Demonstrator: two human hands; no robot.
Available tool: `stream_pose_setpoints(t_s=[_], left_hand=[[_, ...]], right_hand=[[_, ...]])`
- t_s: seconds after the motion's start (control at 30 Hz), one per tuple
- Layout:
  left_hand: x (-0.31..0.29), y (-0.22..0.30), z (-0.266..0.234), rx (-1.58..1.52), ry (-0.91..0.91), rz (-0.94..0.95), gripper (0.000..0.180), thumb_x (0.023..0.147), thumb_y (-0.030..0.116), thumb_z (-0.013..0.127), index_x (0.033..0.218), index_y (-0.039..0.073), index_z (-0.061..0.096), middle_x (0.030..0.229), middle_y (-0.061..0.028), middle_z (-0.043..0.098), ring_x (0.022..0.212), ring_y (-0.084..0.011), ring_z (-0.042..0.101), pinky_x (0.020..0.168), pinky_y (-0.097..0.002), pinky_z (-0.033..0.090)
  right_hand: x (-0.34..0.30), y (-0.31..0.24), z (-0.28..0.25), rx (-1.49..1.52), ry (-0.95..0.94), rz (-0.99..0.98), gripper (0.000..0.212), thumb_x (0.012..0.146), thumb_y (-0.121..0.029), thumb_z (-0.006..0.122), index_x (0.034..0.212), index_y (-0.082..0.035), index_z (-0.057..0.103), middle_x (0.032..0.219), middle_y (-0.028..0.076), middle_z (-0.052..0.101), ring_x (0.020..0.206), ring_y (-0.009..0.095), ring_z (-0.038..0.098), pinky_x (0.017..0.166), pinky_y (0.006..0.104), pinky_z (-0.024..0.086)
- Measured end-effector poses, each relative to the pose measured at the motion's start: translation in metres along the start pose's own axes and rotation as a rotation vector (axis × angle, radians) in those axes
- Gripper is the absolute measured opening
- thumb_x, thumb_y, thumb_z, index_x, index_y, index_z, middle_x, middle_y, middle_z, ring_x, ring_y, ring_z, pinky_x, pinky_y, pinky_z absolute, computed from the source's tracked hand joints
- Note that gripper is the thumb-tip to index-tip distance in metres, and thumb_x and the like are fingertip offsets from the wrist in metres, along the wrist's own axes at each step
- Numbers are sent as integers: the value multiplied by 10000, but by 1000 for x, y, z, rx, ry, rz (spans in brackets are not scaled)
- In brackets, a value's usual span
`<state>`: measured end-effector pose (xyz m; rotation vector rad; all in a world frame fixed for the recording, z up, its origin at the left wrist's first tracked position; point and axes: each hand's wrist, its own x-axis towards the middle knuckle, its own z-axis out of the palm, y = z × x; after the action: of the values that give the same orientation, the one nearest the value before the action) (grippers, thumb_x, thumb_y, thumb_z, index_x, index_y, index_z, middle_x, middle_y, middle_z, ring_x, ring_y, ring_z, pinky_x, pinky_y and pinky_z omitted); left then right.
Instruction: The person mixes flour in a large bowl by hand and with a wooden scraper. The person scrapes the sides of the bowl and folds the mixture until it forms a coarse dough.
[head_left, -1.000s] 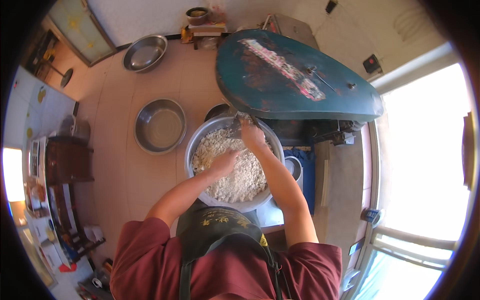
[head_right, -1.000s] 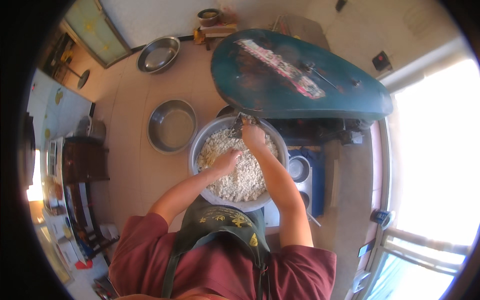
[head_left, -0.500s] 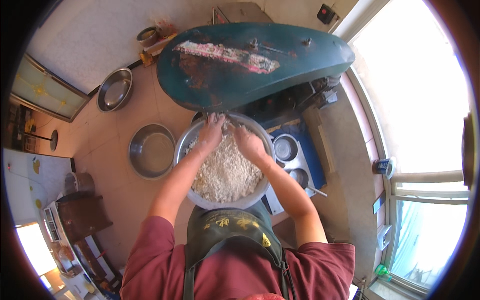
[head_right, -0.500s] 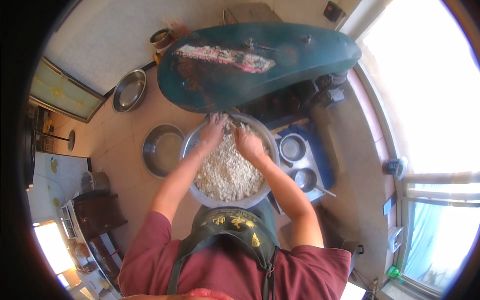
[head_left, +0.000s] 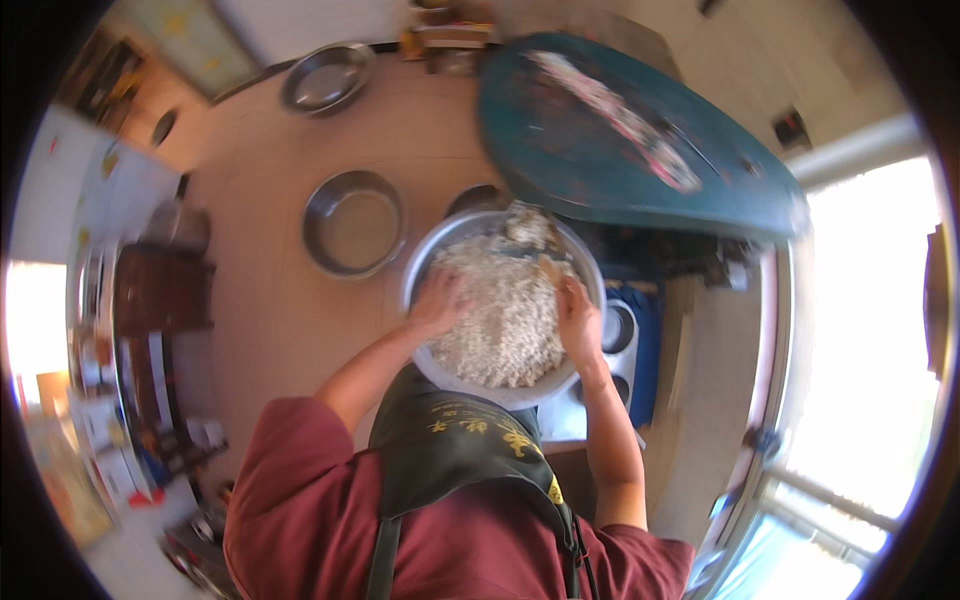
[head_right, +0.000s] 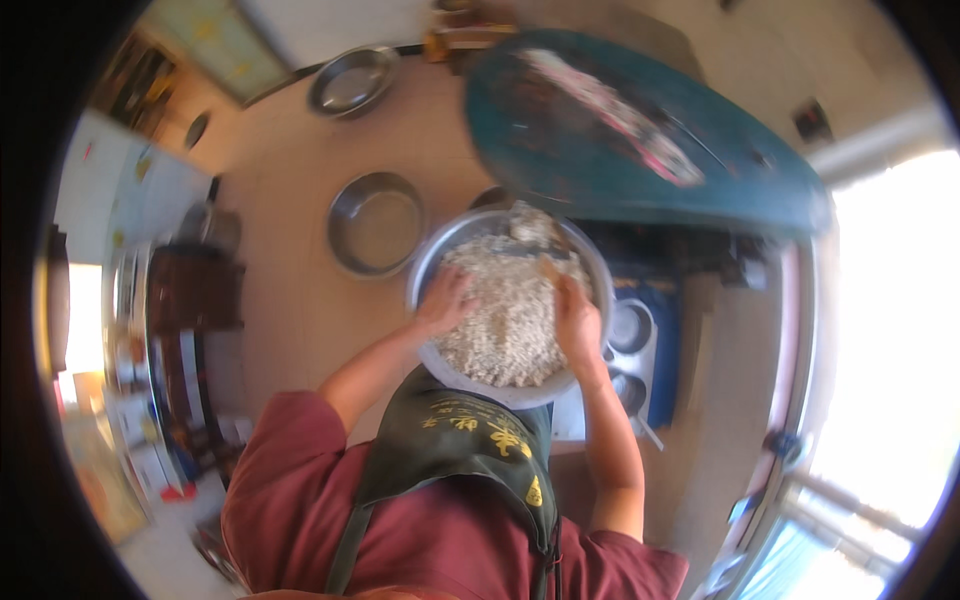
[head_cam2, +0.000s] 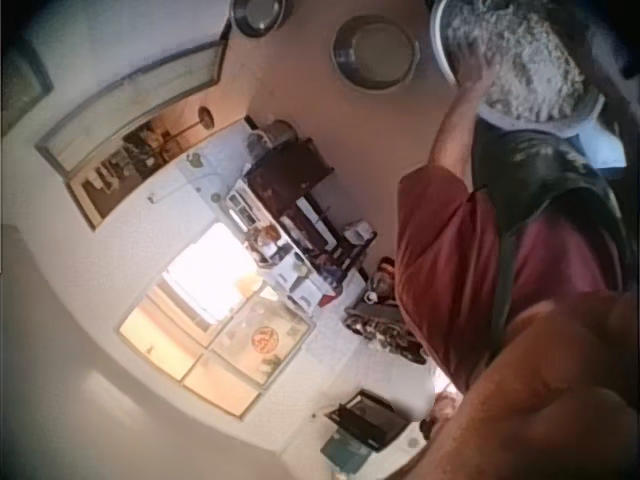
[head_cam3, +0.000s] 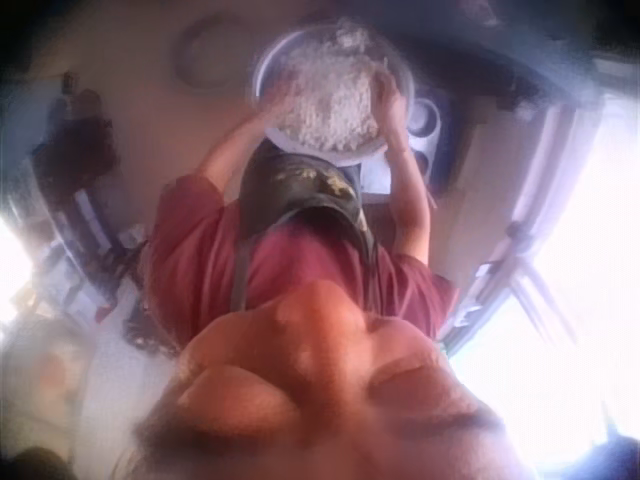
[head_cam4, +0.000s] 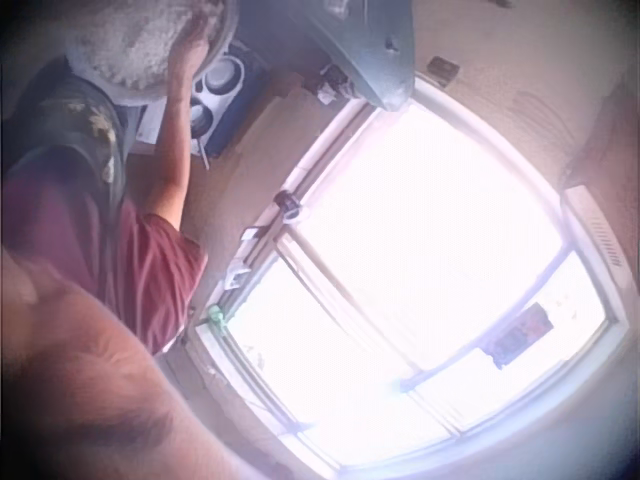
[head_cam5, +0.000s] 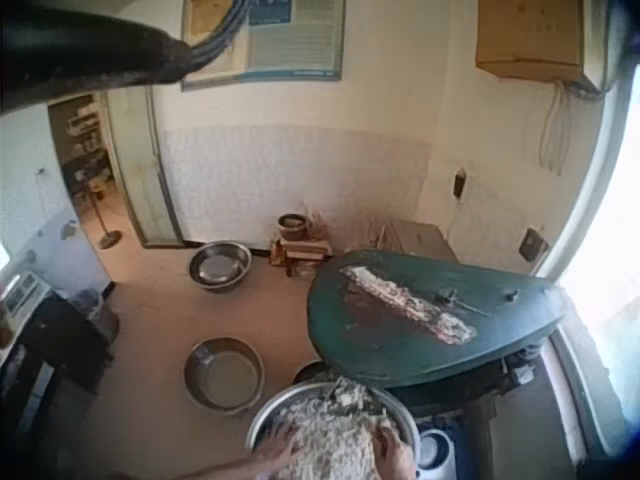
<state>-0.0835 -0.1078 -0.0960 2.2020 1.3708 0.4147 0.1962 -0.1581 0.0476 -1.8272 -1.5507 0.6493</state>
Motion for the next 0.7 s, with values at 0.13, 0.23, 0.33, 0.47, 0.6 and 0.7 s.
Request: stream_pose_setpoints(t_s=[0.13, 0.23, 0.33, 0.47, 0.6, 0.7], left_hand=[[-4, 17, 7, -49, -196, -55, 632, 893, 486, 662, 1354, 75, 525, 1460, -252, 396, 1340, -443, 395, 1076, -560, 367], [-29, 34, 0, 203, -180, 97, 823, 866, 643, 601, 1483, 131, 419, 1516, -265, 312, 1399, -496, 291, 1121, -610, 287], [-51, 41, 5, 240, -281, 70, 938, 825, 715, 597, 1542, 161, 355, 1541, -241, 290, 1412, -490, 269, 1126, -613, 274], [-52, 38, 5, 97, -341, 51, 989, 754, 683, 705, 1545, 200, 360, 1547, -239, 280, 1421, -480, 260, 1136, -597, 275], [-24, 29, -2, 48, -344, 218, 667, 807, 423, 775, 1394, 216, 537, 1437, -180, 439, 1283, -402, 471, 995, -521, 468], [-28, 15, -6, -197, -197, 145, 407, 831, 235, 714, 1227, 167, 652, 1132, -109, 625, 1056, -311, 624, 843, -442, 523]], right_hand=[[33, 12, 23, -262, -53, -95, 308, 1016, -231, 513, 1236, -50, 631, 1102, 217, 682, 920, 430, 669, 758, 477, 543], [61, 16, 43, -419, -141, -180, 296, 1023, -236, 486, 1218, -45, 601, 1020, 224, 697, 887, 438, 670, 736, 510, 533], [74, 29, 40, -369, -149, -230, 272, 1010, -211, 525, 1212, -50, 608, 1062, 231, 688, 914, 454, 660, 728, 503, 529], [60, -11, 33, -332, -201, -316, 266, 1003, -173, 526, 1228, -54, 604, 1074, 227, 686, 943, 441, 659, 759, 500, 529], [95, 11, 52, -457, -262, -54, 311, 1029, -255, 434, 1257, -81, 555, 1040, 256, 681, 958, 467, 646, 772, 544, 522], [86, 2, 37, -578, -220, -151, 279, 1013, -293, 465, 1196, -106, 564, 880, 260, 687, 817, 470, 663, 703, 577, 516]])
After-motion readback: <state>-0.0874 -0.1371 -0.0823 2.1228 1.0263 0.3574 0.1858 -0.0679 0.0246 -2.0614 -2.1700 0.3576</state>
